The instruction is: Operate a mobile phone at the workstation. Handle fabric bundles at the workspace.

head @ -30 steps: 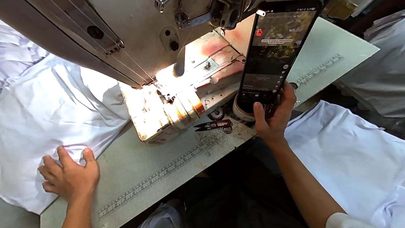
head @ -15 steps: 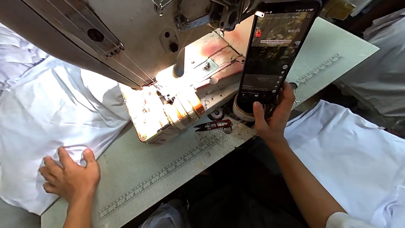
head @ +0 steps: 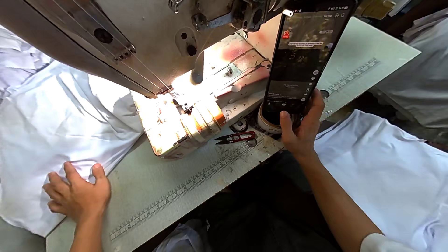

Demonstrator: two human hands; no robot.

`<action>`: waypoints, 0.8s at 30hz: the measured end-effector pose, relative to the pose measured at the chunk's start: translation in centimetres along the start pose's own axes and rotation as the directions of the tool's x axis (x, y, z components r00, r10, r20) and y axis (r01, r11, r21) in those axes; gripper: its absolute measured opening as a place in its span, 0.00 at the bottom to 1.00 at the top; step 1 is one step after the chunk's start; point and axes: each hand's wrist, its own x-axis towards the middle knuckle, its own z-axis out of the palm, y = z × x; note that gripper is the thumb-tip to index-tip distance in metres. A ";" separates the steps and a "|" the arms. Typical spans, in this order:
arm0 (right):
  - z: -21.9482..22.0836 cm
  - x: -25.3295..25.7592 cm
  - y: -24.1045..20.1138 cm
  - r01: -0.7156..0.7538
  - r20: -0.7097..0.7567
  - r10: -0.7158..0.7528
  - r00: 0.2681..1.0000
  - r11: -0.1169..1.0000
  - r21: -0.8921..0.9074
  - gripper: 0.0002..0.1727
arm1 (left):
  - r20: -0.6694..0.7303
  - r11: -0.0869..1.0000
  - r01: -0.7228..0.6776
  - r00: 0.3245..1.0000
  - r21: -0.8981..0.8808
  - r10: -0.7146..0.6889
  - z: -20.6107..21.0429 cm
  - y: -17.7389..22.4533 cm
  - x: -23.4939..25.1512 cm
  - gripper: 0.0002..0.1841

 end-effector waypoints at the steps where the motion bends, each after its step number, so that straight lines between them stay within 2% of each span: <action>1: 0.0 0.0 0.0 -0.002 0.001 0.002 1.000 1.000 -0.002 0.42 | 0.000 1.000 0.002 1.000 0.001 -0.002 0.0 0.0 0.0 0.42; 24: 0.0 -0.1 0.2 0.058 -0.012 -0.057 0.998 0.996 0.075 0.40 | 0.008 1.000 -0.013 1.000 -0.013 0.013 -0.2 0.1 -0.1 0.42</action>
